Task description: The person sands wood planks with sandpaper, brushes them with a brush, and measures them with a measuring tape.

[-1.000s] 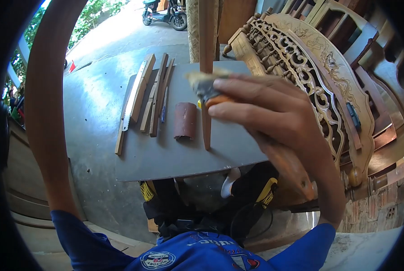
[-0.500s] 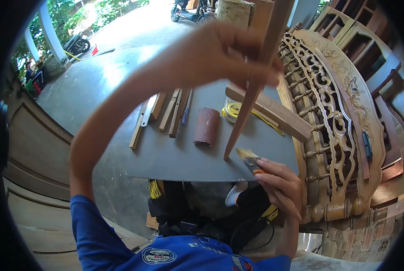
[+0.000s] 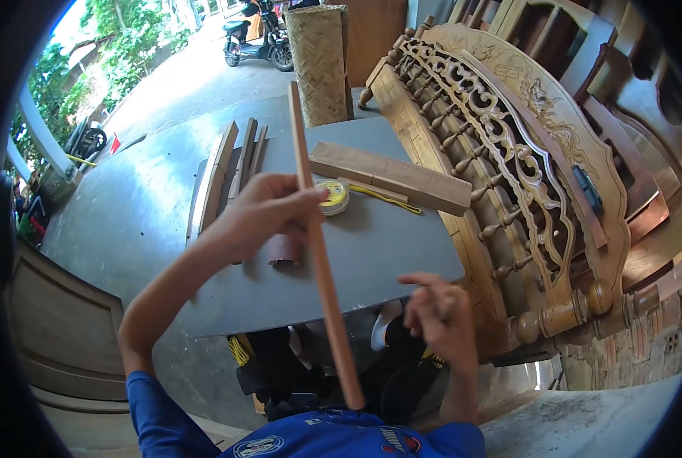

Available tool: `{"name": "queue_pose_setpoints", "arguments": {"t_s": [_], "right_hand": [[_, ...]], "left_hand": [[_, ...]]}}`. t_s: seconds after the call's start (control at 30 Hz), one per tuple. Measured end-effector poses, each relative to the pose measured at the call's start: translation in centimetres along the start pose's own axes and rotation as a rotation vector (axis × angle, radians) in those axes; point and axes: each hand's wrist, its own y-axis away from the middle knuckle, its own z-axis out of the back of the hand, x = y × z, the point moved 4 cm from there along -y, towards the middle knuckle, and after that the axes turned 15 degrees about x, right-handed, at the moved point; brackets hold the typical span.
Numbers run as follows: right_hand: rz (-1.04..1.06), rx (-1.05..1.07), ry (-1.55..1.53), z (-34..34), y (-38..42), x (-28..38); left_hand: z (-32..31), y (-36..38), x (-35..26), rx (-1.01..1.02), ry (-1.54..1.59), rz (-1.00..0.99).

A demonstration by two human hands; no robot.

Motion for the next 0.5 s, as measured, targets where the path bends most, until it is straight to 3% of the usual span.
{"name": "queue_pose_setpoints", "arguments": {"t_s": [0.1, 0.2, 0.23, 0.33, 0.37, 0.47, 0.5], "right_hand": [[0.034, 0.050, -0.153, -1.8, -0.8, 0.9], [0.084, 0.145, 0.062, -1.2, -1.0, 0.2], [-0.006, 0.122, 0.006, -0.7, -0.4, -0.2], [0.074, -0.119, -0.031, 1.4, 1.5, -0.9], [0.020, -0.222, -0.109, 1.9, 2.3, -0.5], [0.104, -0.401, -0.256, 3.1, 3.7, -2.1], [0.159, -0.440, -0.234, 3.3, 4.2, -2.5]], "left_hand": [[-3.0, -2.6, 0.8, 0.102, 0.055, -0.050], [-4.9, -5.0, 0.8, 0.164, -0.012, -0.069], [-5.6, -5.6, 0.6, 0.163, -0.030, -0.094], [-5.4, -9.9, 0.9, 0.284, -0.416, -0.262], [-4.9, -11.4, 0.9, 0.253, -0.574, -0.312], [-4.2, -16.6, 2.8, -0.225, -1.316, -0.629], [-3.9, -18.6, 4.4, -0.197, -1.304, -0.457]]}}
